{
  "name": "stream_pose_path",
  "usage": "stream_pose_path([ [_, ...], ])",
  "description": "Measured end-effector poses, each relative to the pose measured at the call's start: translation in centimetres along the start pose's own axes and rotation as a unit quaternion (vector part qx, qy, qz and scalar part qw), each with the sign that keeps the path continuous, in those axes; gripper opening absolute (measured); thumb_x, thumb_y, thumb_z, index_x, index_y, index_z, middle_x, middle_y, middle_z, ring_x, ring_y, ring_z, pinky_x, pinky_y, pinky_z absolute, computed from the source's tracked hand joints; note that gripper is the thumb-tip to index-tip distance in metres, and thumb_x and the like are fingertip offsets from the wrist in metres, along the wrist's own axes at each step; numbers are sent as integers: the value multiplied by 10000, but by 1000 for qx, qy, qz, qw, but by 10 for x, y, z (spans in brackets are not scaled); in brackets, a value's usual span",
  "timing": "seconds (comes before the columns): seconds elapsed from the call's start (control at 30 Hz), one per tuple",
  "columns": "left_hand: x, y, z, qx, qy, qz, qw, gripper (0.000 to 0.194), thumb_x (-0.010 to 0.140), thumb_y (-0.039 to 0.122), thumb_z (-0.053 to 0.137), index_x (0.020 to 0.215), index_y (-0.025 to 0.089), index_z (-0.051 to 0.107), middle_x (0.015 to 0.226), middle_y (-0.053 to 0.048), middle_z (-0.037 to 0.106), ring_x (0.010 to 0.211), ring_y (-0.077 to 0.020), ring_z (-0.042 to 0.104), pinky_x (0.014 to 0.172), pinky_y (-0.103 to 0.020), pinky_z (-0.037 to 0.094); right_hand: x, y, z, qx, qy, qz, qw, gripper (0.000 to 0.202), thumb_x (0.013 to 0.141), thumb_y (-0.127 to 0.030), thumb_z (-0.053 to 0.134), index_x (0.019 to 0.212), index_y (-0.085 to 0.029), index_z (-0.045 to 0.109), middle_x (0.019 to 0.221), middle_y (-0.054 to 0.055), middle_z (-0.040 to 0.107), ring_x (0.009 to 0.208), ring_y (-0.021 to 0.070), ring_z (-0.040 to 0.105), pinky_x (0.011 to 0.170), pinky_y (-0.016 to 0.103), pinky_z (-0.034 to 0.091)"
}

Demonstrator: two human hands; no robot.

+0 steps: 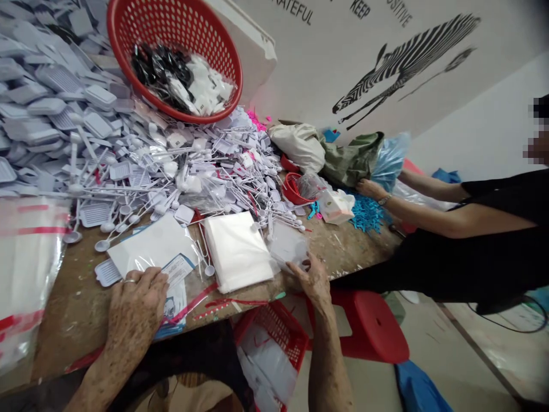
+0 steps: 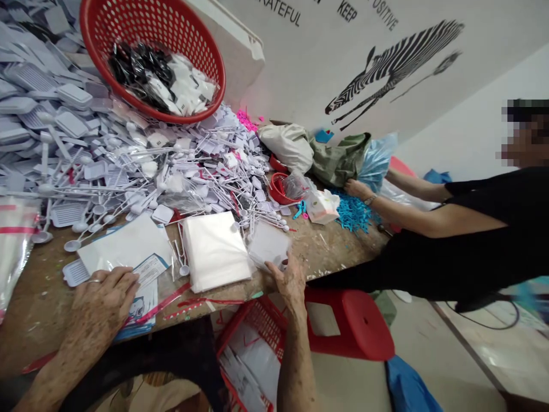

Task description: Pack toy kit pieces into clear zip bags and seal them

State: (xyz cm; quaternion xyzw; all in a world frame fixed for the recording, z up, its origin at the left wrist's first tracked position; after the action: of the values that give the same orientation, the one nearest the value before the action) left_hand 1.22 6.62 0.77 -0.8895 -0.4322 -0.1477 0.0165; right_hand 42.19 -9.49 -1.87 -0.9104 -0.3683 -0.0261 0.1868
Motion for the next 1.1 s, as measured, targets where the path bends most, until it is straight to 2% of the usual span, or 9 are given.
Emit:
stream_pose_path([
  [0.07, -1, 0, 0, -10, 6, -2, 1000, 295, 933, 186, 446, 1025, 150, 724, 1110, -123, 719, 973, -325, 564, 788, -448, 407, 4, -1, 2, 20, -29, 20, 999, 802, 816, -673, 495, 1317, -49, 546, 894, 136, 699, 774, 263, 647, 763, 420, 518],
  [0.13, -1, -1, 1, -15, 8, -5, 1000, 292, 937, 185, 447, 1020, 157, 725, 1120, -122, 717, 977, -322, 563, 793, -449, 404, 10, -5, 3, 18, -43, 18, 999, 825, 807, -675, 502, 1310, -22, 551, 940, 174, 701, 851, 299, 663, 803, 458, 521],
  [0.23, -2, -1, 1, -8, 7, -2, 1000, 297, 944, 179, 439, 1010, 166, 728, 1138, -112, 715, 971, -315, 561, 781, -444, 398, 22, -14, -2, 4, -53, -13, 999, 867, 723, -683, 619, 1330, -67, 561, 1338, 266, 557, 1250, 397, 519, 1013, 550, 420],
  [0.33, -2, -2, 2, -7, 11, 3, 1000, 297, 945, 178, 438, 1003, 171, 728, 1129, -103, 716, 961, -306, 560, 774, -436, 393, 41, -24, -6, 7, -103, -62, 993, 815, 666, -623, 719, 1334, -178, 581, 1530, 191, 402, 1438, 364, 325, 1127, 515, 332],
  [0.47, -2, -4, 4, -5, 27, 8, 1000, 271, 942, 178, 460, 1002, 174, 724, 1121, -93, 717, 968, -300, 555, 775, -427, 384, 70, -30, -11, 9, -165, -85, 983, 716, 684, -532, 746, 1308, -212, 604, 1445, 151, 526, 1371, 326, 447, 1129, 507, 355],
  [0.6, -4, -6, 7, 1, 52, 31, 998, 285, 932, 175, 450, 992, 170, 728, 1089, -91, 731, 924, -305, 547, 722, -419, 375, 85, -29, -14, -5, -183, -81, 980, 790, 632, -487, 810, 1335, -201, 591, 1403, 151, 573, 1294, 332, 532, 1097, 514, 400],
  [0.73, -7, -13, 16, -9, 43, 58, 997, 287, 904, 186, 470, 1031, 183, 728, 1114, -102, 725, 943, -323, 549, 695, -421, 377, 85, -26, -14, -19, -166, -67, 984, 815, 625, -493, 823, 1330, -150, 598, 1370, 182, 591, 1274, 351, 550, 1074, 494, 423],
  [0.97, -10, -15, 21, 2, 23, 60, 998, 327, 892, 168, 451, 1064, 199, 727, 1166, -109, 707, 961, -328, 553, 696, -427, 398, 74, -27, -18, 7, -112, -49, 993, 725, 593, -506, 826, 1219, -178, 666, 1306, 157, 622, 1233, 346, 568, 1045, 482, 439],
  [1.1, -10, -14, 18, 10, 18, 65, 998, 373, 863, 108, 412, 1033, 181, 736, 1143, -127, 709, 971, -347, 546, 695, -436, 398, 78, -29, -35, 51, -99, -25, 993, 722, 532, -476, 837, 1156, -146, 686, 1066, 129, 698, 994, 308, 649, 850, 439, 535],
])
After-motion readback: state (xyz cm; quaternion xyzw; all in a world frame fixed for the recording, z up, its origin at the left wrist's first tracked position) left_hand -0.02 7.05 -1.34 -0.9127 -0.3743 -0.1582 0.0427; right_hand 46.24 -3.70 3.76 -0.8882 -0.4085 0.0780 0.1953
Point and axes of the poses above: each hand's wrist, its own x-axis towards the middle knuckle, its own z-axis out of the palm, y = z × x, the point moved 4 cm from there along x, towards the middle knuckle
